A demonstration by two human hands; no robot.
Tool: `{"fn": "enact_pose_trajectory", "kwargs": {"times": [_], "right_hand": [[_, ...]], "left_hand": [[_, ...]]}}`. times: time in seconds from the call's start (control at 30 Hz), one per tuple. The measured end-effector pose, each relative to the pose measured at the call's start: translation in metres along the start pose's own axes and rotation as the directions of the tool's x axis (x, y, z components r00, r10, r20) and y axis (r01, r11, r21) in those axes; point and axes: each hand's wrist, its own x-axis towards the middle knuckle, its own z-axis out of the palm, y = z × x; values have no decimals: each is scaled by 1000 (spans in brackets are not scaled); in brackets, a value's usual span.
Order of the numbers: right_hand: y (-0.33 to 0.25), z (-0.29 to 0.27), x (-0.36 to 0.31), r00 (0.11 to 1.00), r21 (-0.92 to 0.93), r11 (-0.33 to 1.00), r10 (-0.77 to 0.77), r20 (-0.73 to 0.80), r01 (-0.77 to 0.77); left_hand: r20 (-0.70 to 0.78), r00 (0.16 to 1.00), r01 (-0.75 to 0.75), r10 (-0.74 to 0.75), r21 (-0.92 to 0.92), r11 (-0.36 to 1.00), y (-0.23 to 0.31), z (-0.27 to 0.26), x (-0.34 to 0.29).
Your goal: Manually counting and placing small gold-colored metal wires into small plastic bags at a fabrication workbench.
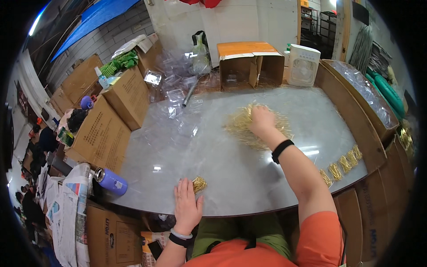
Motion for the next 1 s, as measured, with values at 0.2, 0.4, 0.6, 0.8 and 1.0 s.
{"fn": "enact_pose_trajectory", "kwargs": {"times": [0.2,0.4,0.6,0.8,1.0], "right_hand": [[-55,-80,34,997,392,918,-28,-71,54],[-72,-39,44,997,405,912,-35,-70,61],[-89,-101,42,961,400,890,-129,-244,221],[-37,-25,77,998,392,918,-67,0,62],[-27,-62,96,941,504,836,-40,-335,215]], "left_hand": [[7,1000,12,-12,6,1000,0,-1,0],[7,1000,5,-5,-43,999,3,0,5],[6,999,43,-43,-19,999,-2,-7,1],[50,998,25,-23,-35,999,7,-6,4],[53,997,64,-62,-47,997,6,-10,5]]}}
